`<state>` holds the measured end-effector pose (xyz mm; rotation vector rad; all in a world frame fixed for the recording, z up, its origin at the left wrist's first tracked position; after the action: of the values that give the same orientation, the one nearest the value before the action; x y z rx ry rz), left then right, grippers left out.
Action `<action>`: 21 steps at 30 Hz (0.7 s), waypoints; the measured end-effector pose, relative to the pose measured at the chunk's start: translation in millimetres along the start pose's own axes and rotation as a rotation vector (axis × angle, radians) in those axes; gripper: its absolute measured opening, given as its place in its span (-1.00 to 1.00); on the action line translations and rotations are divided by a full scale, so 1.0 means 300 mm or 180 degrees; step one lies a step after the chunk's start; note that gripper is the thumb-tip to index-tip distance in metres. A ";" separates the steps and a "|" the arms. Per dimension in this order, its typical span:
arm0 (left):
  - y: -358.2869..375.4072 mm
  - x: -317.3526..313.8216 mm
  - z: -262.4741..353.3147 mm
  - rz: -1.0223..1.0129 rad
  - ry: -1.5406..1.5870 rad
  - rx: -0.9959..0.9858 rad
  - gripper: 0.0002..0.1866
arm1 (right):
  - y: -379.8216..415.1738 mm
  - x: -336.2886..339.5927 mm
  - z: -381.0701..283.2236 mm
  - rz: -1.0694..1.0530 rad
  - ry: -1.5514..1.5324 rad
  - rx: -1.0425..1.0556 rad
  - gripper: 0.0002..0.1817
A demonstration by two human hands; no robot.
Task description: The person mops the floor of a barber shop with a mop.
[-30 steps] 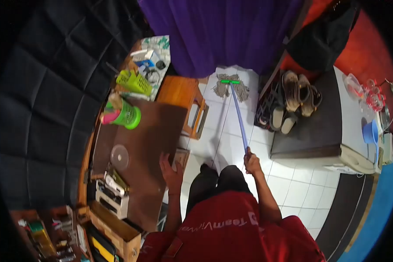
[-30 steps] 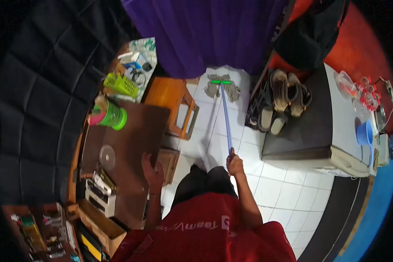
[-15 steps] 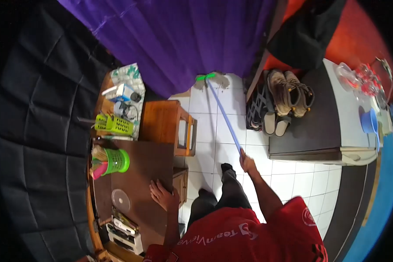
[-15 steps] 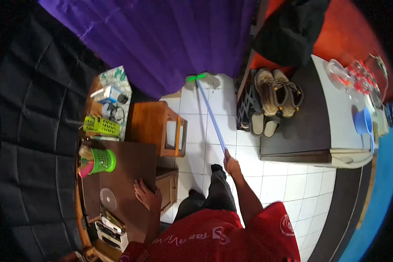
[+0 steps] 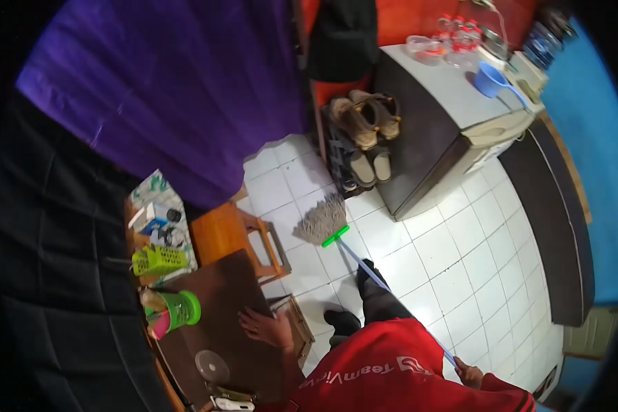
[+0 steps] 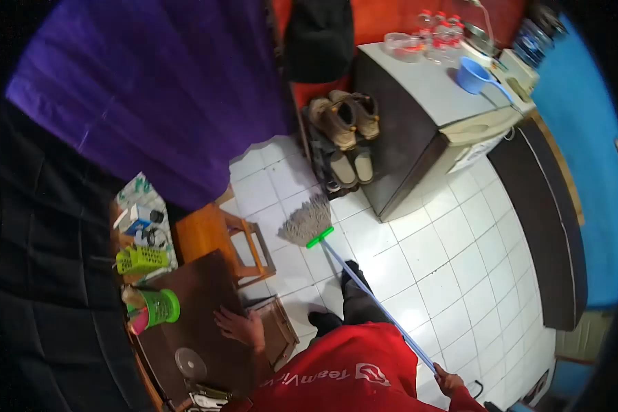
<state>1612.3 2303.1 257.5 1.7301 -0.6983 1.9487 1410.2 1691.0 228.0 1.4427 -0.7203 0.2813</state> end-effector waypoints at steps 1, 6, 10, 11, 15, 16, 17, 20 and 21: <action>-0.010 0.014 0.012 0.0068 -0.0121 0.0041 -0.13 | 0.007 -0.025 0.032 -0.0157 0.0100 -0.0135 -0.54; -0.010 -0.005 0.013 -0.0028 -0.0484 0.0274 -0.18 | -0.143 0.004 -0.048 0.0050 -0.0271 0.0123 -0.54; -0.012 -0.105 -0.048 -0.0081 -0.0878 0.0488 -0.23 | -0.519 -0.011 -0.196 0.0156 -0.0471 0.0616 -0.52; -0.017 -0.137 -0.065 0.0387 -0.1184 0.0207 -0.25 | -0.628 0.000 -0.252 0.0159 -0.0504 0.0696 -0.51; -0.009 -0.119 -0.027 0.0138 -0.0858 0.0236 -0.26 | -0.965 0.236 -0.609 0.0303 -0.0536 0.1086 -0.51; -0.013 -0.118 -0.023 0.0156 -0.0915 0.0272 -0.26 | -1.035 0.305 -0.701 0.0400 -0.0562 0.1131 -0.49; -0.018 -0.137 -0.031 0.0089 -0.0889 0.0316 -0.21 | -1.052 0.417 -0.804 0.0339 -0.0785 0.1324 -0.52; 0.002 -0.084 0.008 -0.0218 -0.0803 0.0478 -0.11 | -1.214 0.577 -1.036 0.0476 -0.0964 0.1742 -0.62; 0.004 -0.074 0.023 -0.0434 -0.0658 0.0545 -0.06 | -1.193 0.657 -1.101 0.0601 -0.1031 0.1918 -0.63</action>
<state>1619.4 2298.0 236.0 2.0474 -0.4779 1.7991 1861.6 1910.2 71.9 2.0226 -1.0989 0.4415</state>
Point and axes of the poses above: each hand's wrist, its own y-axis away from the middle knuckle, its own x-axis out of the back of the hand, z = x × y, the point moved 9 cm from there along -y, towards the middle knuckle, and after that the axes turned 3 degrees about -z, right-handed, at the moved point
